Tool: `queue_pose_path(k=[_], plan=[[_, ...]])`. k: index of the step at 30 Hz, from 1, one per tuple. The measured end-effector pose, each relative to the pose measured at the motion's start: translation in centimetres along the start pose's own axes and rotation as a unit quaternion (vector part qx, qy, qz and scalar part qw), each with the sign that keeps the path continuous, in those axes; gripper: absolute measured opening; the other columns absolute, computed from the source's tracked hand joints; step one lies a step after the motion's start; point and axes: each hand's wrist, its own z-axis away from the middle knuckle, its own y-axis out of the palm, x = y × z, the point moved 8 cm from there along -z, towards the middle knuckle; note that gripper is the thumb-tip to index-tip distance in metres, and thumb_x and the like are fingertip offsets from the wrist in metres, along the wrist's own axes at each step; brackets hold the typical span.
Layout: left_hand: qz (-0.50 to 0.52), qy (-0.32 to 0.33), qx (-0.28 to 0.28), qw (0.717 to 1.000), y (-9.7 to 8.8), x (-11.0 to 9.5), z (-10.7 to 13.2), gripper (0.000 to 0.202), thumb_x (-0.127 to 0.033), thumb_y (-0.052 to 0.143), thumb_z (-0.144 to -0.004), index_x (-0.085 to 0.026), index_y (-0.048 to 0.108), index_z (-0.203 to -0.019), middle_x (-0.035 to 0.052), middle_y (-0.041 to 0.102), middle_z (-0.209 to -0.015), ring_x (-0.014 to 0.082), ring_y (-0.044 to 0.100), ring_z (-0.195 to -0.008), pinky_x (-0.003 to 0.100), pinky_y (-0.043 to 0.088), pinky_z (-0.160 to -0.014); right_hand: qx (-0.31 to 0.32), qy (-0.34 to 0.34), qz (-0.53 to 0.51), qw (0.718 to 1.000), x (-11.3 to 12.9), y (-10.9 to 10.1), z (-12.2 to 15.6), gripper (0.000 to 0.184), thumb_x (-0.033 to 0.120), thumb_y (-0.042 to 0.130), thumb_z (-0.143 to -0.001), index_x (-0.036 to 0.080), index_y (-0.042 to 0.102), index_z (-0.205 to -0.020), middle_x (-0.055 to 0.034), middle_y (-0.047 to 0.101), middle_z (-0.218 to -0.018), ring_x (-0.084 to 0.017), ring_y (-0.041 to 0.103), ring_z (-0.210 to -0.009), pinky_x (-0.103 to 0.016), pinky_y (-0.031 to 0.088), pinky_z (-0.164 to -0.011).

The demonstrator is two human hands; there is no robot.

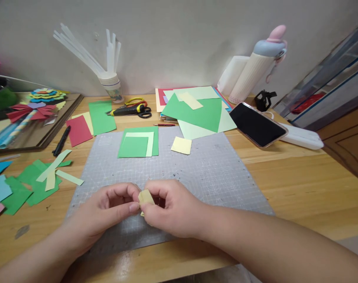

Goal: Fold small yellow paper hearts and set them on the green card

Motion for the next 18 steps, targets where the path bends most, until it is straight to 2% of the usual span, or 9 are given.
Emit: queue_pose_path(k=[8, 18], plan=[[-0.003, 0.010, 0.010, 1.000, -0.01, -0.03, -0.08, 0.019, -0.032, 0.069, -0.071, -0.015, 0.061, -0.068, -0.0024, 0.057, -0.066, 0.0108, 0.048, -0.065, 0.023, 0.037, -0.064, 0.015, 0.033, -0.049, 0.998, -0.35, 0.26, 0.06, 0.025, 0.026, 0.052, -0.082, 0.019, 0.041, -0.061, 0.0046, 0.045, -0.056, -0.007, 0.037, -0.051, -0.021, 0.030, -0.047], [-0.015, 0.002, 0.008, 1.000, 0.03, 0.14, -0.03, 0.016, -0.028, 0.069, -0.068, -0.015, 0.060, -0.067, -0.0028, 0.056, -0.065, 0.0110, 0.048, -0.065, 0.023, 0.037, -0.064, 0.018, 0.032, -0.045, 0.998, -0.26, 0.31, 0.19, 0.025, 0.025, 0.051, -0.082, 0.019, 0.040, -0.060, 0.0050, 0.043, -0.055, -0.007, 0.036, -0.051, -0.021, 0.029, -0.047]])
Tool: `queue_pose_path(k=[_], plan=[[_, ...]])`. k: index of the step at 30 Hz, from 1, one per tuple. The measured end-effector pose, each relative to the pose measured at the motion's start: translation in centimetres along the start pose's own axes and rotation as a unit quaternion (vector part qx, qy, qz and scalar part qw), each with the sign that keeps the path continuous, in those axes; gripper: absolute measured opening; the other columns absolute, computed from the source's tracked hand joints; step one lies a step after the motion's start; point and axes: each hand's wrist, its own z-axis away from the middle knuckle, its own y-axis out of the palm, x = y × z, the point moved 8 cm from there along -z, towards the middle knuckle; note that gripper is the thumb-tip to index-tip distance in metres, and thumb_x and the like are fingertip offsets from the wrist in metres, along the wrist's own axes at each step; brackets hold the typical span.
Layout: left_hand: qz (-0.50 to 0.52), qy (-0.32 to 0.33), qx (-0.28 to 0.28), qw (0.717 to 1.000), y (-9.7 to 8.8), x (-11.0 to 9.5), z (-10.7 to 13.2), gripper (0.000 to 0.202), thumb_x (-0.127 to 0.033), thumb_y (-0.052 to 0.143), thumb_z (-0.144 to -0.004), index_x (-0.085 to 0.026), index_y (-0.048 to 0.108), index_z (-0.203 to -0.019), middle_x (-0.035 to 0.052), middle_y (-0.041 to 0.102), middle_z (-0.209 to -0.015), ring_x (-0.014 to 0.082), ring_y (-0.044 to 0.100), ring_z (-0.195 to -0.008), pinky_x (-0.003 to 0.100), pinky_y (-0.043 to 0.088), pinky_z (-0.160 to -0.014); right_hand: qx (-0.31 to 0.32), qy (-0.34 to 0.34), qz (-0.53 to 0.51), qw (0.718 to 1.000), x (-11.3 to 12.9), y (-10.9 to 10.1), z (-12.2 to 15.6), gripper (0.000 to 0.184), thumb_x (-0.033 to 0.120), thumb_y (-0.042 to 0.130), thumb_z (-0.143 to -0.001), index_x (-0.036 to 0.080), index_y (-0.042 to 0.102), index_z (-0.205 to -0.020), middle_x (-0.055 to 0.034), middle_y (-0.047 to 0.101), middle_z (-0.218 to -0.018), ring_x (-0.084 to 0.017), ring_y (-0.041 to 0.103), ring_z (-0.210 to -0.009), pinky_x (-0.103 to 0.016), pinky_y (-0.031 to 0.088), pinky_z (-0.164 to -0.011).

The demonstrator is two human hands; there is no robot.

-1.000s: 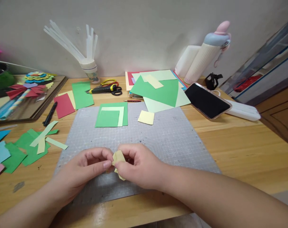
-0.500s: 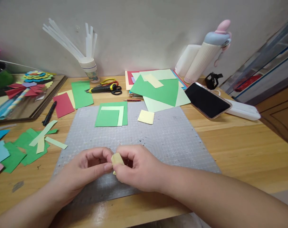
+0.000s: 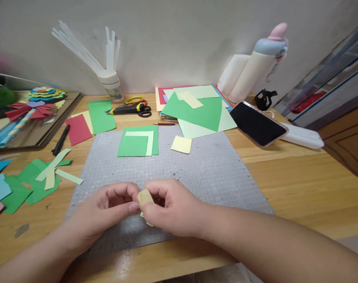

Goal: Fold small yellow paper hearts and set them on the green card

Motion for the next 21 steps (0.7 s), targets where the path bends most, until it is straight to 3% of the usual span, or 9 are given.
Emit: queue_pose_path(k=[13, 21], plan=[[-0.035, 0.012, 0.007, 0.999, -0.08, 0.38, 0.10, 0.012, -0.025, 0.065, -0.071, -0.017, 0.057, -0.068, -0.0031, 0.054, -0.065, 0.0117, 0.046, -0.065, 0.024, 0.035, -0.062, 0.011, -0.012, 0.006, 1.000, 0.00, 0.28, -0.13, 0.025, 0.023, 0.049, -0.084, 0.019, 0.040, -0.061, 0.0050, 0.043, -0.055, -0.007, 0.036, -0.051, -0.021, 0.030, -0.047], [-0.076, 0.032, -0.022, 0.996, -0.36, -0.17, 0.33, 0.016, -0.030, 0.059, -0.078, -0.016, 0.057, -0.069, -0.0020, 0.052, -0.066, 0.0127, 0.045, -0.066, 0.024, 0.035, -0.063, 0.007, -0.013, -0.031, 0.999, -0.24, 0.04, -0.16, 0.021, 0.020, 0.052, -0.082, 0.018, 0.043, -0.062, 0.0061, 0.041, -0.057, -0.007, 0.035, -0.053, -0.020, 0.028, -0.049]])
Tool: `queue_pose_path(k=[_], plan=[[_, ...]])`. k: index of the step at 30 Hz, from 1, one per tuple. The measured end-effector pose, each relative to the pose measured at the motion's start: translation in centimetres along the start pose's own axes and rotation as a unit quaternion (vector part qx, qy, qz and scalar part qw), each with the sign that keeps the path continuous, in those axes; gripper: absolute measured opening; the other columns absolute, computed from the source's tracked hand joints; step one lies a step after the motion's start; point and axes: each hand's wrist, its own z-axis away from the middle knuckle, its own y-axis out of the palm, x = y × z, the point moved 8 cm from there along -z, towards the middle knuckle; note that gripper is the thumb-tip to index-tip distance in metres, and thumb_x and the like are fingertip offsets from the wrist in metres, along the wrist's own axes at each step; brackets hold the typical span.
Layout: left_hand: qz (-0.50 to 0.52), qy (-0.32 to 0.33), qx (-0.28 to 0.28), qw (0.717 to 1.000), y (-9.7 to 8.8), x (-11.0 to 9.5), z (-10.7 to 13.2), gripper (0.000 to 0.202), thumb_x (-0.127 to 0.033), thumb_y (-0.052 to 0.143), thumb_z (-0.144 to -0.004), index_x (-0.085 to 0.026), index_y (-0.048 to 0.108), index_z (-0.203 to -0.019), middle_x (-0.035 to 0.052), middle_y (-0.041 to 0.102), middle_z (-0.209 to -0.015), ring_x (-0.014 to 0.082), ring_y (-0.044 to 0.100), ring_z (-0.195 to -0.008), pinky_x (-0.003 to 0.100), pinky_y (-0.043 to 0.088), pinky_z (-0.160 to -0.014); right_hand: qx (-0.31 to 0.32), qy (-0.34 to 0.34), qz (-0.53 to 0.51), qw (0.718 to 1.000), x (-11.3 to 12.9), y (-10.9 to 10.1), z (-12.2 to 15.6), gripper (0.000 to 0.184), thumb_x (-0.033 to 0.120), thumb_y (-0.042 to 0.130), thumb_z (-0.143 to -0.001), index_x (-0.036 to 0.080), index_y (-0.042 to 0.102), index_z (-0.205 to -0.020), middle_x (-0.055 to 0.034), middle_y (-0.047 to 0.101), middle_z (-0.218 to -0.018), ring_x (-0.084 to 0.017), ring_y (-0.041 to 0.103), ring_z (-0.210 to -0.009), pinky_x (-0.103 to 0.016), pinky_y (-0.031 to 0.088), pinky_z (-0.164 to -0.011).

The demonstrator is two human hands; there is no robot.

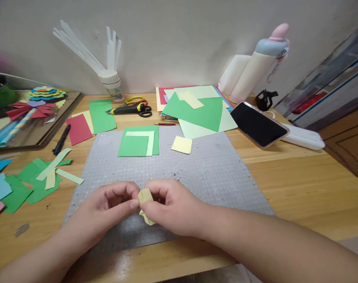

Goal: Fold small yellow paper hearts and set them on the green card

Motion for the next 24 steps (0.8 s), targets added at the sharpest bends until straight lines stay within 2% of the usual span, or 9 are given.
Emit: queue_pose_path(k=[6, 14, 24], plan=[[-0.031, 0.029, 0.000, 0.999, 0.0, -0.6, -0.1, 0.020, -0.031, 0.053, -0.081, -0.017, 0.053, -0.066, -0.0032, 0.047, -0.064, 0.0125, 0.042, -0.064, 0.024, 0.033, -0.061, 0.007, 0.006, -0.064, 0.998, -0.3, 0.0, -0.2, 0.014, 0.018, 0.053, -0.080, 0.017, 0.048, -0.067, 0.0058, 0.043, -0.060, -0.007, 0.037, -0.055, -0.021, 0.030, -0.051], [-0.097, 0.060, -0.006, 0.993, 0.2, -1.1, 0.4, 0.016, -0.025, 0.053, -0.078, -0.018, 0.052, -0.064, -0.0027, 0.048, -0.063, 0.0131, 0.043, -0.063, 0.025, 0.035, -0.059, 0.016, -0.005, 0.002, 1.000, -0.1, 0.2, 0.0, 0.020, 0.020, 0.051, -0.083, 0.018, 0.044, -0.065, 0.0058, 0.041, -0.060, -0.008, 0.036, -0.056, -0.021, 0.030, -0.051], [-0.088, 0.051, 0.004, 0.995, 0.2, -1.1, 0.3, 0.015, -0.025, 0.053, -0.080, -0.018, 0.052, -0.067, -0.0023, 0.049, -0.065, 0.0132, 0.044, -0.065, 0.024, 0.035, -0.060, 0.011, 0.016, -0.018, 1.000, -0.3, 0.1, -0.1, 0.020, 0.020, 0.054, -0.081, 0.018, 0.043, -0.064, 0.0054, 0.043, -0.059, -0.007, 0.038, -0.055, -0.021, 0.032, -0.052]])
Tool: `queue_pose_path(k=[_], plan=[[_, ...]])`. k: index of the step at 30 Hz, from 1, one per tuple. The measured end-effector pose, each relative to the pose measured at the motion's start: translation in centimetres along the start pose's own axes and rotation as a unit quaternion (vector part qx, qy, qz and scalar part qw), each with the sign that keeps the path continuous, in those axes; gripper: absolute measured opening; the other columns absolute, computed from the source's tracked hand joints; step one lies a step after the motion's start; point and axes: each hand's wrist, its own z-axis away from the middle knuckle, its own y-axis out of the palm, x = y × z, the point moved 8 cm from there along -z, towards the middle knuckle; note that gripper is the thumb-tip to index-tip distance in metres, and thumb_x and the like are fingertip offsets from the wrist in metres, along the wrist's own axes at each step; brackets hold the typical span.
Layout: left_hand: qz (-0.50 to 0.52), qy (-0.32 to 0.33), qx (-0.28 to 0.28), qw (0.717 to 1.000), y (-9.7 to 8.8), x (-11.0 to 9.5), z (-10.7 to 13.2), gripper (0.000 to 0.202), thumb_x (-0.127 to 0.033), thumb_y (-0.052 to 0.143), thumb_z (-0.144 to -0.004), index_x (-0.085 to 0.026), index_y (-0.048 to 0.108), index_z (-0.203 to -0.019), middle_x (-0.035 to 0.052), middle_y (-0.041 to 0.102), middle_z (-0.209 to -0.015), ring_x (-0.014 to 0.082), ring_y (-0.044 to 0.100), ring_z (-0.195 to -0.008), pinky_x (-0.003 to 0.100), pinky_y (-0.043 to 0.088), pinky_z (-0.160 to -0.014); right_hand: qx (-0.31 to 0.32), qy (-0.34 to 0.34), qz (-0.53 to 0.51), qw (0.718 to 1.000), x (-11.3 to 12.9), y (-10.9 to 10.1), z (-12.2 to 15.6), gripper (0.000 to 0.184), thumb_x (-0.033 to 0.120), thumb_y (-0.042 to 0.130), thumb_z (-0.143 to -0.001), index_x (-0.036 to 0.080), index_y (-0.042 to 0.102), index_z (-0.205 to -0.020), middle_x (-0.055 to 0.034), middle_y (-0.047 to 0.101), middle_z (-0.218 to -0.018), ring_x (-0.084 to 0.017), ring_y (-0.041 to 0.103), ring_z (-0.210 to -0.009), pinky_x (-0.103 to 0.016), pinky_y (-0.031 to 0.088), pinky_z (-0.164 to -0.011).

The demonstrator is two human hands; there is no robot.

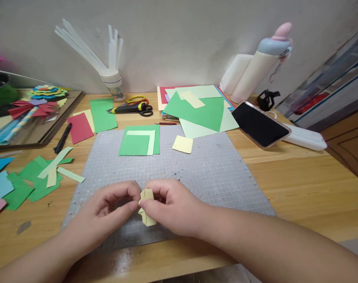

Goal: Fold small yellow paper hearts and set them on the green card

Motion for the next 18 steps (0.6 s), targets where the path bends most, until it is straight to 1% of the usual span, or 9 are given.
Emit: queue_pose_path(k=[3, 6, 10, 12, 13, 14, 15, 16, 18], plan=[[-0.016, 0.006, -0.010, 1.000, -0.1, -0.1, -0.1, 0.015, -0.023, 0.053, -0.080, -0.018, 0.052, -0.066, -0.0026, 0.048, -0.064, 0.0128, 0.044, -0.064, 0.024, 0.035, -0.059, -0.006, -0.014, 0.036, 0.999, 0.2, -0.1, 0.1, 0.021, 0.021, 0.052, -0.082, 0.018, 0.042, -0.064, 0.0053, 0.042, -0.059, -0.008, 0.037, -0.055, -0.021, 0.031, -0.052], [-0.048, 0.018, -0.017, 0.999, -0.1, -0.2, 0.0, 0.014, -0.020, 0.052, -0.078, -0.018, 0.051, -0.064, -0.0026, 0.048, -0.063, 0.0128, 0.045, -0.063, 0.024, 0.035, -0.059, -0.016, -0.040, 0.122, 0.992, 0.4, 0.0, 0.3, 0.022, 0.021, 0.048, -0.085, 0.019, 0.041, -0.064, 0.0043, 0.042, -0.060, -0.009, 0.038, -0.057, -0.022, 0.032, -0.053], [-0.119, 0.058, -0.043, 0.990, 0.0, -0.8, 0.2, 0.016, -0.017, 0.051, -0.076, -0.019, 0.046, -0.061, -0.0029, 0.048, -0.060, 0.0130, 0.045, -0.061, 0.025, 0.034, -0.057, -0.036, -0.097, 0.252, 0.962, 1.0, 0.3, 0.9, 0.022, 0.017, 0.046, -0.085, 0.019, 0.039, -0.064, 0.0045, 0.041, -0.060, -0.009, 0.038, -0.056, -0.024, 0.030, -0.054], [-0.171, 0.082, -0.067, 0.980, 0.1, -1.2, 0.4, 0.018, -0.015, 0.051, -0.075, -0.019, 0.043, -0.059, -0.0033, 0.048, -0.059, 0.0130, 0.045, -0.060, 0.026, 0.033, -0.058, -0.050, -0.127, 0.306, 0.942, 1.5, 0.5, 1.2, 0.022, 0.014, 0.047, -0.083, 0.019, 0.038, -0.064, 0.0046, 0.041, -0.061, -0.009, 0.038, -0.058, -0.024, 0.029, -0.056], [-0.195, 0.094, -0.078, 0.973, 0.1, -1.4, 0.6, 0.019, -0.014, 0.052, -0.075, -0.019, 0.042, -0.059, -0.0034, 0.048, -0.058, 0.0130, 0.045, -0.060, 0.027, 0.033, -0.059, -0.054, -0.135, 0.317, 0.937, 1.6, 0.6, 1.3, 0.021, 0.013, 0.048, -0.082, 0.019, 0.038, -0.064, 0.0044, 0.042, -0.062, -0.009, 0.039, -0.059, -0.025, 0.030, -0.057], [-0.214, 0.104, -0.088, 0.967, 0.1, -1.5, 0.7, 0.019, -0.014, 0.052, -0.075, -0.019, 0.042, -0.059, -0.0035, 0.048, -0.058, 0.0132, 0.045, -0.060, 0.027, 0.034, -0.060, -0.057, -0.135, 0.315, 0.938, 1.6, 0.5, 1.3, 0.021, 0.014, 0.048, -0.082, 0.019, 0.038, -0.064, 0.0043, 0.042, -0.062, -0.010, 0.039, -0.059, -0.025, 0.030, -0.057], [-0.223, 0.111, -0.095, 0.964, 0.0, -1.6, 0.8, 0.019, -0.014, 0.052, -0.076, -0.019, 0.043, -0.060, -0.0033, 0.049, -0.059, 0.0135, 0.046, -0.061, 0.028, 0.034, -0.062, -0.058, -0.126, 0.296, 0.945, 1.5, 0.4, 1.2, 0.021, 0.015, 0.048, -0.083, 0.019, 0.039, -0.064, 0.0042, 0.042, -0.062, -0.010, 0.039, -0.059, -0.025, 0.030, -0.057], [-0.218, 0.112, -0.098, 0.964, -0.1, -1.6, 0.9, 0.017, -0.014, 0.052, -0.077, -0.019, 0.045, -0.062, -0.0028, 0.051, -0.061, 0.0141, 0.047, -0.063, 0.028, 0.035, -0.063, -0.057, -0.108, 0.258, 0.958, 1.3, 0.2, 1.1, 0.021, 0.016, 0.047, -0.085, 0.019, 0.040, -0.064, 0.0040, 0.043, -0.062, -0.010, 0.040, -0.059, -0.024, 0.031, -0.057], [-0.168, 0.097, -0.096, 0.976, -0.4, -1.4, 0.9, 0.013, -0.017, 0.051, -0.081, -0.020, 0.052, -0.068, -0.0016, 0.056, -0.067, 0.0151, 0.050, -0.068, 0.028, 0.037, -0.064, -0.049, -0.063, 0.146, 0.986, 0.7, -0.2, 0.7, 0.021, 0.021, 0.045, -0.088, 0.019, 0.044, -0.067, 0.0036, 0.046, -0.062, -0.010, 0.042, -0.058, -0.023, 0.034, -0.055]])
